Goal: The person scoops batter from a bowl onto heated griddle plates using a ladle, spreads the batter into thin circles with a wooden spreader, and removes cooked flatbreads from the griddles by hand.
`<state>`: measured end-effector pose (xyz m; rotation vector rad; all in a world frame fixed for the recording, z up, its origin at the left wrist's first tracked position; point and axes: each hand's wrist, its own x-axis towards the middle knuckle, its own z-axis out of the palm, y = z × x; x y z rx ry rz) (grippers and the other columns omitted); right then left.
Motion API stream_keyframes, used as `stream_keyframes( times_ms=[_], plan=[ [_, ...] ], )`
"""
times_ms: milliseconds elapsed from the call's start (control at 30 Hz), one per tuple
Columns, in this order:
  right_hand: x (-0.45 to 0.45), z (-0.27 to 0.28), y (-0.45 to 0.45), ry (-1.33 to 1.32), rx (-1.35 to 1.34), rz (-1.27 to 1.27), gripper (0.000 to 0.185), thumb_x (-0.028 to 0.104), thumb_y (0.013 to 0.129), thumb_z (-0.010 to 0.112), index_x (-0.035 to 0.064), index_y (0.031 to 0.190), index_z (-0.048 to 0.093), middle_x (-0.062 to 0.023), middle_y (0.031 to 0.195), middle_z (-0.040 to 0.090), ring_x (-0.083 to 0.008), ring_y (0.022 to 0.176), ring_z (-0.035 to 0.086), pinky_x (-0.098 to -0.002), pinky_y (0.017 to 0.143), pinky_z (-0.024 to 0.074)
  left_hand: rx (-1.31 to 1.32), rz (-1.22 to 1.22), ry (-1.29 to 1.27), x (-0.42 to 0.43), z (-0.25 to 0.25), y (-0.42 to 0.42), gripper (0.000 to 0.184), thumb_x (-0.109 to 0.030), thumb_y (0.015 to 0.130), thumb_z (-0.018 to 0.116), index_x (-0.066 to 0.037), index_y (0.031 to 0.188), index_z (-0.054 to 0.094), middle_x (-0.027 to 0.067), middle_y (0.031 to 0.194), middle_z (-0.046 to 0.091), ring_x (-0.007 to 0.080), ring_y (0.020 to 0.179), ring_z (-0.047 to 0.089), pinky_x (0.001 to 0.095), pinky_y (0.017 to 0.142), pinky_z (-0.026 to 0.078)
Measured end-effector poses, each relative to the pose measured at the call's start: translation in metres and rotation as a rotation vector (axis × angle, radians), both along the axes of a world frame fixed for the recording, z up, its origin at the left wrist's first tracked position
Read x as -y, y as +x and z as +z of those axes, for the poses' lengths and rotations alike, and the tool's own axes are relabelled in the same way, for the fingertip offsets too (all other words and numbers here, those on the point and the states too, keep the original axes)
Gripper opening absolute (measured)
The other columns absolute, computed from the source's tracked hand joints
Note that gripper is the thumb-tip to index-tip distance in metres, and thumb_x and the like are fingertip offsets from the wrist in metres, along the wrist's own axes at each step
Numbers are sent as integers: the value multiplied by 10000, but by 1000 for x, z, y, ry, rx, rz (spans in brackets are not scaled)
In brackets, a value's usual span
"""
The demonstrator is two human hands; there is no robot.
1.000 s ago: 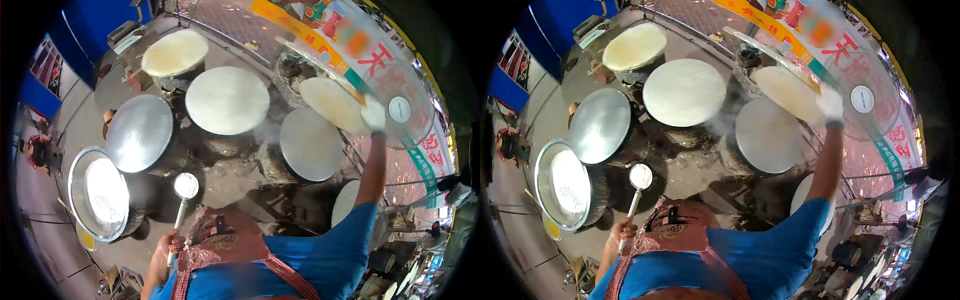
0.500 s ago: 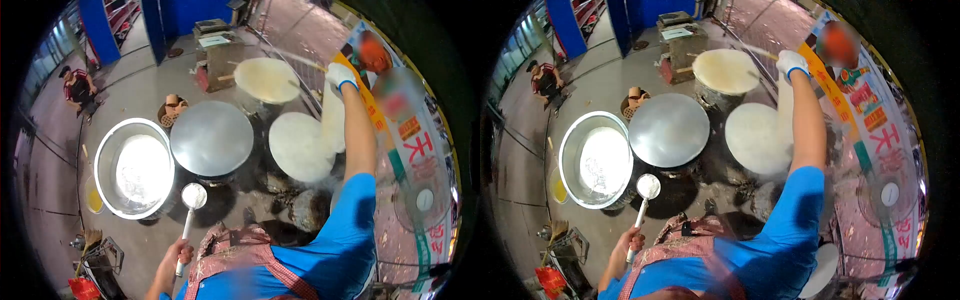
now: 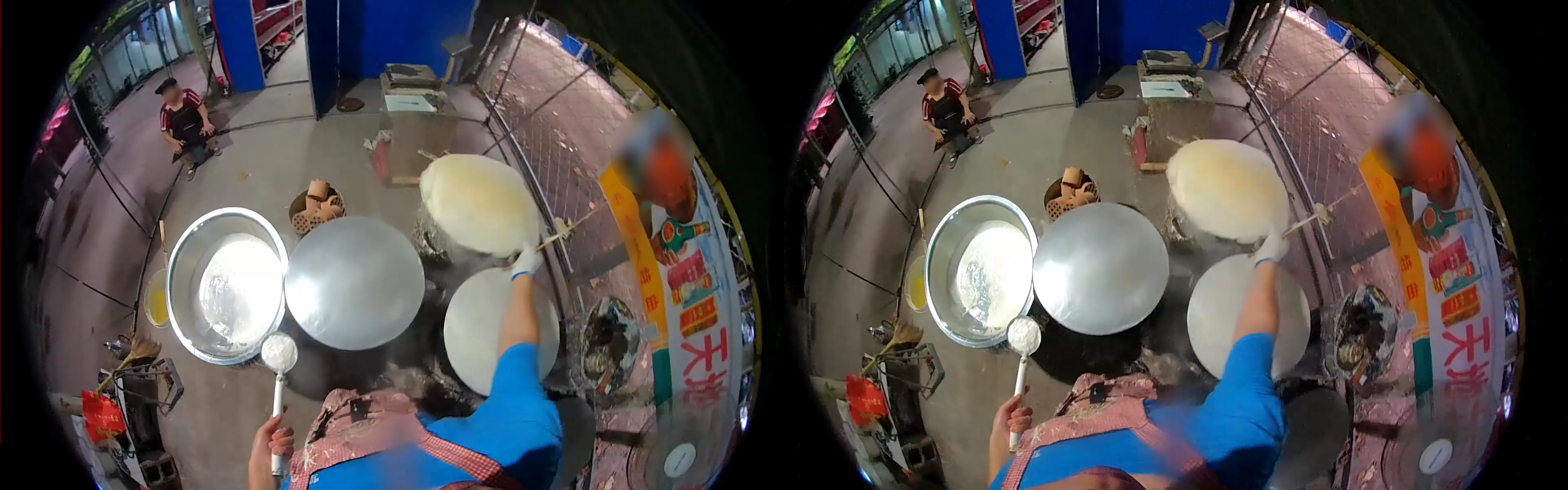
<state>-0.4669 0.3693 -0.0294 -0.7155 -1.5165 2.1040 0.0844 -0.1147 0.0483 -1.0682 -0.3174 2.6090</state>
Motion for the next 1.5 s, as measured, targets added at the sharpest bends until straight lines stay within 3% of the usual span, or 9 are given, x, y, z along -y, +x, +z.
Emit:
stream_keyframes(
  times_ms=[300, 433, 567, 633, 733, 867, 1100, 1433, 1500],
  plan=[
    [9, -29, -95, 297, 238, 12, 262, 105, 717, 578, -69, 913, 596, -175, 824, 615, -250, 684, 606, -357, 545, 480, 86, 26, -61, -18, 33, -30, 316, -243, 913, 441, -263, 1226, 480, -13, 531, 310, 56, 383, 276, 186, 307, 273],
    [-51, -44, -122, 1163, 725, 73, 610, 494, 740, 599, -33, 1046, 597, -175, 1031, 629, -314, 954, 598, -383, 800, 473, 185, 45, -254, -18, 28, -31, 339, -198, 913, 448, -217, 1252, 450, -14, 531, 353, 53, 376, 324, 191, 274, 281],
    [10, -21, -64, 920, 13, 299, 547, 402, 794, 598, -69, 1070, 573, -185, 1035, 629, -304, 836, 624, -363, 755, 486, 82, 101, -35, 20, 15, -21, 205, -242, 946, 395, -189, 1116, 497, -16, 527, 341, 58, 365, 317, 176, 265, 262],
    [71, -17, -36, 1361, -395, 349, 457, 288, 817, 597, -34, 1137, 536, -122, 903, 636, -229, 669, 604, -326, 579, 494, 98, 131, -100, 46, 12, -18, 180, -243, 951, 395, -189, 1084, 502, -19, 528, 329, 49, 365, 298, 170, 264, 243],
    [213, 35, 58, 547, 304, 859, 386, 232, 790, 632, -1, 1093, 584, -11, 641, 497, -87, 382, 383, -228, 313, 302, 53, 134, -146, 84, -11, -12, 165, -243, 950, 404, -213, 1089, 487, -28, 521, 301, 40, 366, 272, 164, 268, 230],
    [366, 38, 102, 1344, 37, 1315, 416, 290, 729, 645, 58, 1073, 610, -166, 979, 636, -277, 941, 604, -346, 791, 448, 81, 40, -366, 193, -47, -33, 74, -258, 934, 438, -223, 998, 447, -33, 501, 302, 39, 353, 271, 172, 267, 221],
    [580, -25, 215, 2039, 212, 1373, 304, 335, 808, 470, 73, 834, 621, -195, 811, 631, -349, 759, 621, -461, 666, 480, 162, -306, -1035, 369, -245, -149, 137, -122, 867, 449, -95, 969, 363, 20, 490, 335, 142, 327, 334, 305, 281, 298],
    [635, 7, 275, 1328, 648, 1194, 397, 422, 799, 516, 93, 990, 626, -172, 859, 641, -356, 833, 607, -443, 716, 465, 93, -400, -1198, 439, -208, -184, 446, -114, 849, 433, -184, 1269, 298, 26, 557, 354, 105, 352, 287, 261, 279, 274],
    [619, -68, 285, 1724, 663, 1214, 351, 390, 778, 538, 97, 950, 623, -187, 871, 633, -354, 832, 603, -435, 735, 466, 213, -485, -1350, 435, -257, -182, 528, -115, 840, 439, -172, 1331, 254, 85, 615, 456, 146, 363, 363, 290, 289, 315]
  ],
)
